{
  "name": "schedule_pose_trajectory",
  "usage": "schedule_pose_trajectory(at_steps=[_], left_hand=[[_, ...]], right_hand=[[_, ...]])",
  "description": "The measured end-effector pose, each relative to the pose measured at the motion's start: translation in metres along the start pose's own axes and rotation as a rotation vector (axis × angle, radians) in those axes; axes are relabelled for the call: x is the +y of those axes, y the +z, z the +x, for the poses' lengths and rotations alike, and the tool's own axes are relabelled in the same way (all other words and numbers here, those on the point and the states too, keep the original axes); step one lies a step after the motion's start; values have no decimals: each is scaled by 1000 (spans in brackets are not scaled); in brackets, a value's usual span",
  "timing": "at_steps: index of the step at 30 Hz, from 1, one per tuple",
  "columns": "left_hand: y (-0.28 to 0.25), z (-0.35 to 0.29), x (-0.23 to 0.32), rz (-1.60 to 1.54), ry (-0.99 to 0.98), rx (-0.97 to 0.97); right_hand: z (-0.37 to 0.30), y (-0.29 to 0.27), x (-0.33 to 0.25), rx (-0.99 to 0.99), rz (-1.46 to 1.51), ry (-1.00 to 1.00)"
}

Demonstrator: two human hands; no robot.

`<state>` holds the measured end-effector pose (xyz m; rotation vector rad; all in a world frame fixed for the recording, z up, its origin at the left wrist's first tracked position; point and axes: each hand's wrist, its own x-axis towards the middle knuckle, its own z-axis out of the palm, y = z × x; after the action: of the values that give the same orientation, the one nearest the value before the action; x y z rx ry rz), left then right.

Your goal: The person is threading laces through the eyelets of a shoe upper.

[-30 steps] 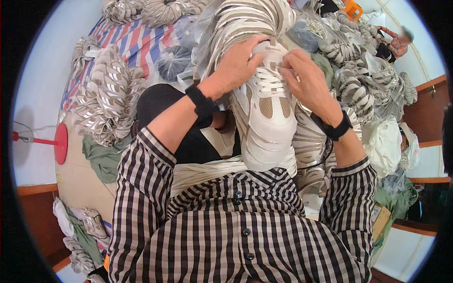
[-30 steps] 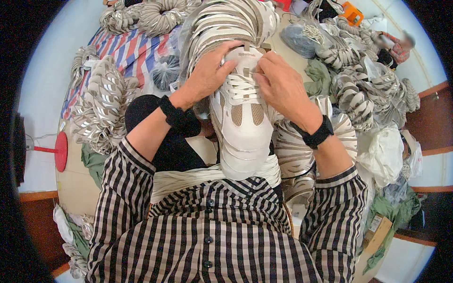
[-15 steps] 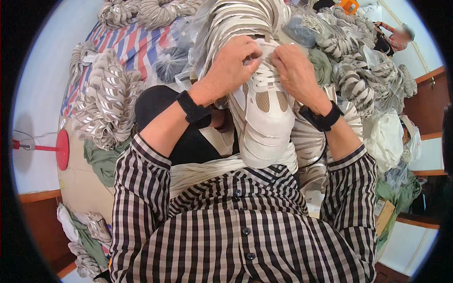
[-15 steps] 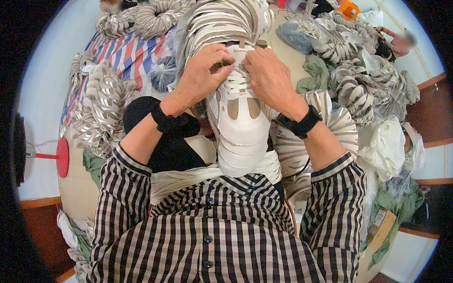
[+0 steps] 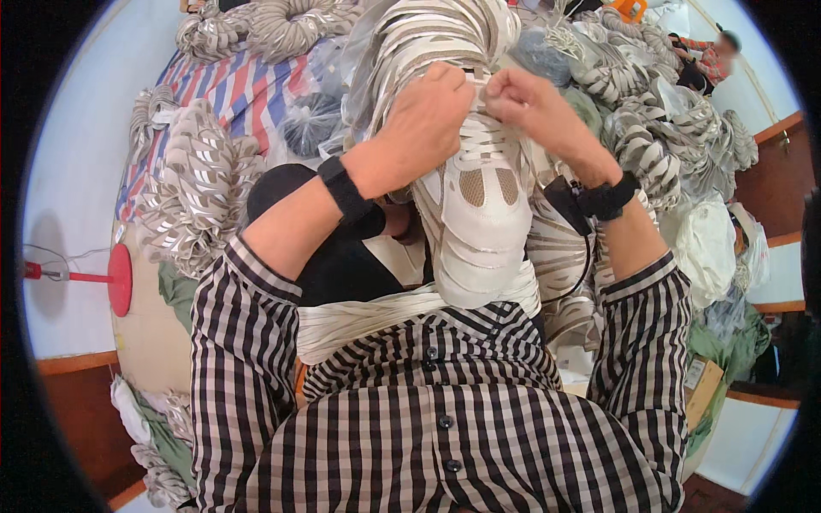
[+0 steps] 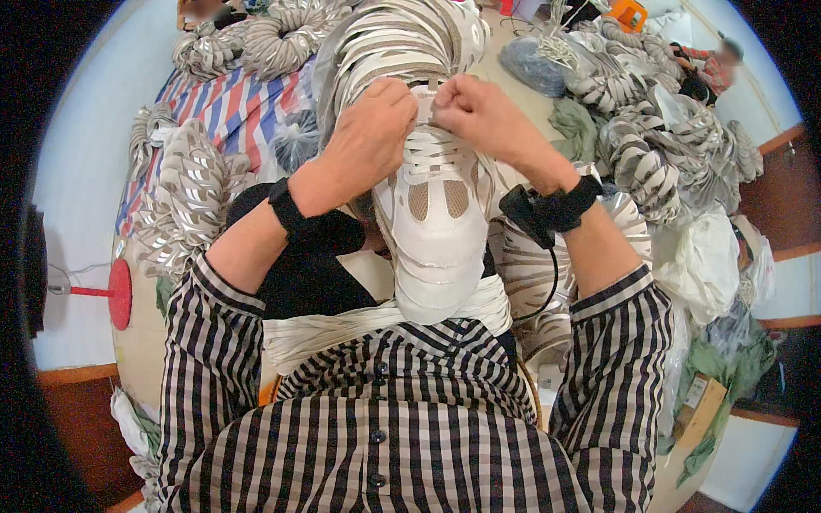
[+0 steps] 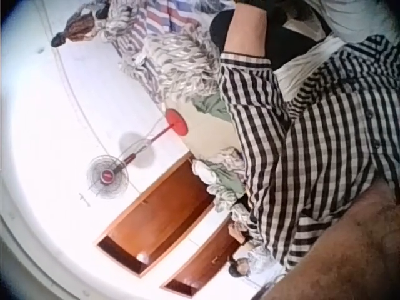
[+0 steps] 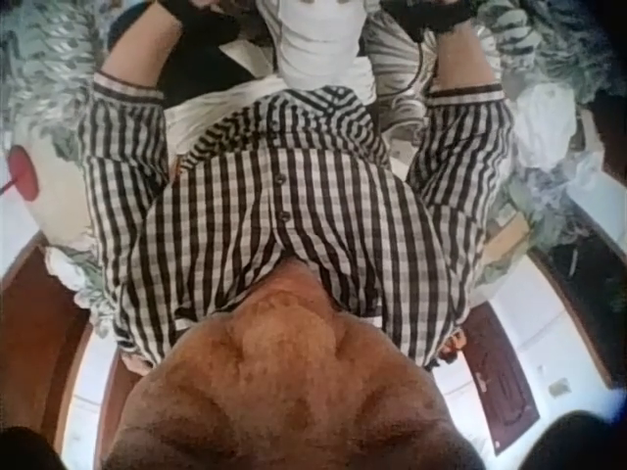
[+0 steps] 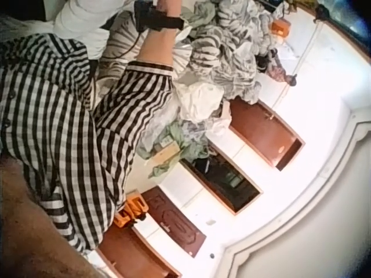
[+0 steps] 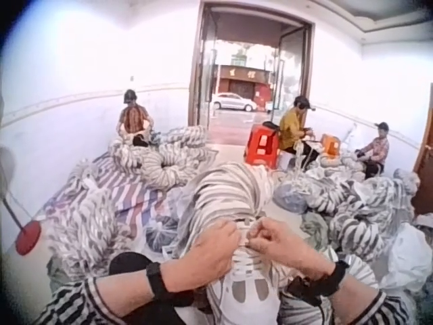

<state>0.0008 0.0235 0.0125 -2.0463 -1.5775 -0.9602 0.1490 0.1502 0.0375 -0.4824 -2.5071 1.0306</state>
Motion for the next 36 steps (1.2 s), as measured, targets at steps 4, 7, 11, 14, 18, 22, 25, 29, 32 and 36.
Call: schedule_pose_trajectory(at_steps=[4, 7, 11, 14, 18, 22, 25, 29, 32, 36], left_hand=[[-31, -9, 1, 98, 65, 43], [-71, -40, -15, 219, -78, -29], [-149, -131, -47, 265, -409, 17], [-189, -203, -64, 303, -722, 41], [-244, -289, -58, 338, -955, 36], [-257, -318, -50, 291, -1020, 94], [-261, -326, -54, 247, -1002, 208], [-285, -357, -67, 307, -1046, 207], [-282, -366, -70, 267, -1138, 164], [-245, -364, -89, 250, -1017, -199]], right_hand=[[-5, -21, -7, -38, 498, 261], [-13, -30, 1, -23, 637, 306], [-8, -26, 4, -78, 757, 329], [-13, -28, 5, -18, 743, 336], [-8, -24, -4, -39, 622, 234], [-4, -5, -15, -38, 289, 89], [-4, -4, -14, 11, 211, 96], [-5, 0, -1, 239, -44, -139], [-9, 2, 3, 244, -199, -215], [-13, -6, 4, 260, -325, -325]])
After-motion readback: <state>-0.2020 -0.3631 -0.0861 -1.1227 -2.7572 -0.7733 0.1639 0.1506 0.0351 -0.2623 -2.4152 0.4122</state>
